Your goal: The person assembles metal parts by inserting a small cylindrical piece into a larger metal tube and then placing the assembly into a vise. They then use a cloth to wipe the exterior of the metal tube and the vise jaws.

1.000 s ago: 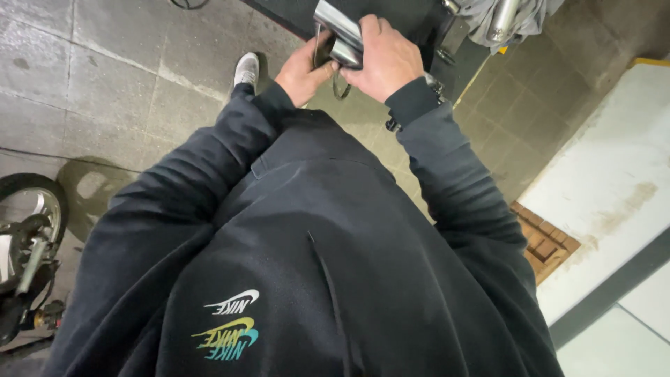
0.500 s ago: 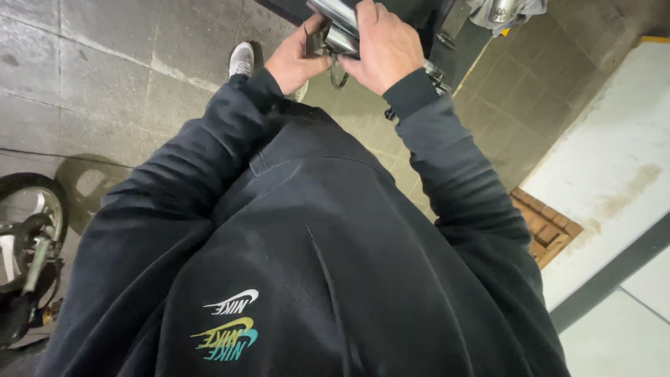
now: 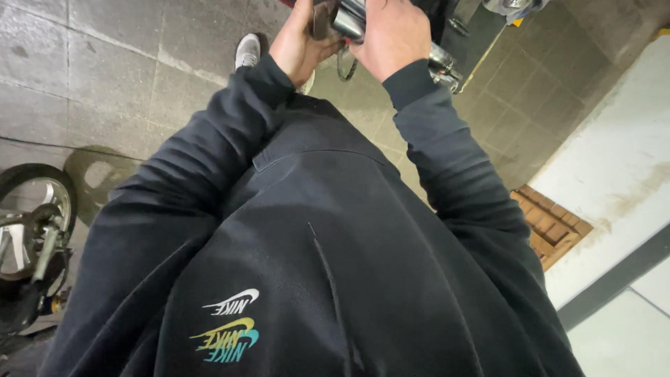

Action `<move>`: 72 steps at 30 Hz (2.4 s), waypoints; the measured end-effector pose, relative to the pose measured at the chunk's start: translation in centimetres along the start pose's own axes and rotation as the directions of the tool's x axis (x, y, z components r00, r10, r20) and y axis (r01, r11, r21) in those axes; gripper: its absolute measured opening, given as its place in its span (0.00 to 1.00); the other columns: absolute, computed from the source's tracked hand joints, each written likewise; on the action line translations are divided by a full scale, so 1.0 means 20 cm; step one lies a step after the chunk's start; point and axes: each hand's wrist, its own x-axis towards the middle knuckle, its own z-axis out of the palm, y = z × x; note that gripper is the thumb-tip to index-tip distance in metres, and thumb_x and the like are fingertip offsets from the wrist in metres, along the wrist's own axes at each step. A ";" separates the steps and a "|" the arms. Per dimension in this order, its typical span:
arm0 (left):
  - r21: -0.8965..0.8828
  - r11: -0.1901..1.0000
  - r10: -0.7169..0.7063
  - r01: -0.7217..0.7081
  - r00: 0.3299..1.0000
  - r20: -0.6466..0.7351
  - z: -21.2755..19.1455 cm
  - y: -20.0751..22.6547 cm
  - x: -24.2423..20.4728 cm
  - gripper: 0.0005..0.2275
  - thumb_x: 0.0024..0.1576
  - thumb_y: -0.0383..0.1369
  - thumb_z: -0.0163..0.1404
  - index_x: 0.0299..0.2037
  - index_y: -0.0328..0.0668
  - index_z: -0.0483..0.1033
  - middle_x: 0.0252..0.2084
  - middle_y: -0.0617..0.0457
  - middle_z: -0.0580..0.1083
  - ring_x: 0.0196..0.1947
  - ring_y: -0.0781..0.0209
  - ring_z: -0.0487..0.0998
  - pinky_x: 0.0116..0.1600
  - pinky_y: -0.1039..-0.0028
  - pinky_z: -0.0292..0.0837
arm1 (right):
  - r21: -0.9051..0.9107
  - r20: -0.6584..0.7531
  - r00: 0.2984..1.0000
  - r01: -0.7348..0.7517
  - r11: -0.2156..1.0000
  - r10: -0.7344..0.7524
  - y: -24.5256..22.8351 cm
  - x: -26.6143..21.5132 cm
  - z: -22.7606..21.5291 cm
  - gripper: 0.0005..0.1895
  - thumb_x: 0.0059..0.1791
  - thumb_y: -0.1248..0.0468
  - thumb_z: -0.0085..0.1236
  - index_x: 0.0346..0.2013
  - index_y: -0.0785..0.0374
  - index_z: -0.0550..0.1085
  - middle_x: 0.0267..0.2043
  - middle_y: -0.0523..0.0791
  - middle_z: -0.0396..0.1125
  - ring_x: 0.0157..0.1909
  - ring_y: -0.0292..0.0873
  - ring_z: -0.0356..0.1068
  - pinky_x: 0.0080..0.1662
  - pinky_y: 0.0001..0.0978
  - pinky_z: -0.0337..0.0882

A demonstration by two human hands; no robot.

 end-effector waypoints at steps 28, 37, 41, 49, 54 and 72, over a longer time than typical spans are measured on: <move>0.238 0.950 0.245 -0.205 0.957 -0.157 0.11 -0.20 0.10 0.27 0.60 0.39 0.62 0.62 0.32 0.65 0.47 0.47 0.75 0.44 0.58 0.79 0.51 0.65 0.78 | 0.028 -0.119 0.991 0.057 0.998 -0.054 0.00 -0.01 0.00 0.17 0.36 0.55 0.75 0.31 0.59 0.78 0.25 0.48 0.70 0.27 0.54 0.71 0.31 0.45 0.68; -0.012 0.964 0.265 -0.264 0.963 0.050 -0.07 -0.28 0.12 0.36 0.67 0.43 0.58 0.77 0.38 0.48 0.77 0.49 0.60 0.79 0.53 0.61 0.80 0.61 0.58 | 0.050 -0.094 0.995 0.050 0.998 -0.045 0.00 -0.01 -0.05 0.23 0.36 0.54 0.77 0.37 0.61 0.76 0.29 0.50 0.71 0.31 0.56 0.72 0.33 0.47 0.70; -0.032 0.949 0.316 -0.314 0.942 0.111 -0.07 -0.27 0.13 0.34 0.67 0.40 0.57 0.77 0.41 0.48 0.76 0.48 0.61 0.78 0.52 0.62 0.79 0.61 0.58 | 0.058 -0.105 0.994 0.042 0.997 -0.036 0.00 0.01 -0.06 0.26 0.36 0.52 0.78 0.38 0.62 0.76 0.30 0.50 0.71 0.33 0.56 0.72 0.34 0.47 0.70; 0.003 0.955 0.293 -0.296 0.946 0.137 -0.11 -0.30 0.12 0.28 0.69 0.36 0.53 0.76 0.39 0.55 0.71 0.50 0.65 0.68 0.57 0.68 0.74 0.63 0.61 | 0.063 -0.017 0.998 0.059 0.996 -0.058 0.03 0.02 -0.02 0.24 0.37 0.46 0.78 0.33 0.59 0.79 0.25 0.48 0.72 0.28 0.54 0.72 0.31 0.47 0.69; 0.150 0.965 0.189 -0.216 0.966 0.175 -0.09 -0.20 0.07 0.23 0.70 0.41 0.49 0.71 0.37 0.63 0.63 0.50 0.70 0.62 0.57 0.71 0.68 0.61 0.67 | 0.059 0.003 0.998 0.070 0.996 -0.070 0.04 0.00 0.01 0.23 0.39 0.46 0.78 0.34 0.59 0.79 0.25 0.47 0.72 0.27 0.53 0.73 0.30 0.46 0.68; 0.102 0.991 0.081 -0.089 0.994 0.079 -0.05 -0.11 -0.02 0.19 0.66 0.27 0.43 0.68 0.40 0.64 0.66 0.51 0.69 0.68 0.51 0.74 0.75 0.53 0.67 | 0.038 -0.038 0.994 0.102 0.994 -0.101 0.06 -0.02 0.02 0.17 0.37 0.53 0.73 0.32 0.59 0.79 0.24 0.48 0.70 0.27 0.54 0.71 0.31 0.46 0.68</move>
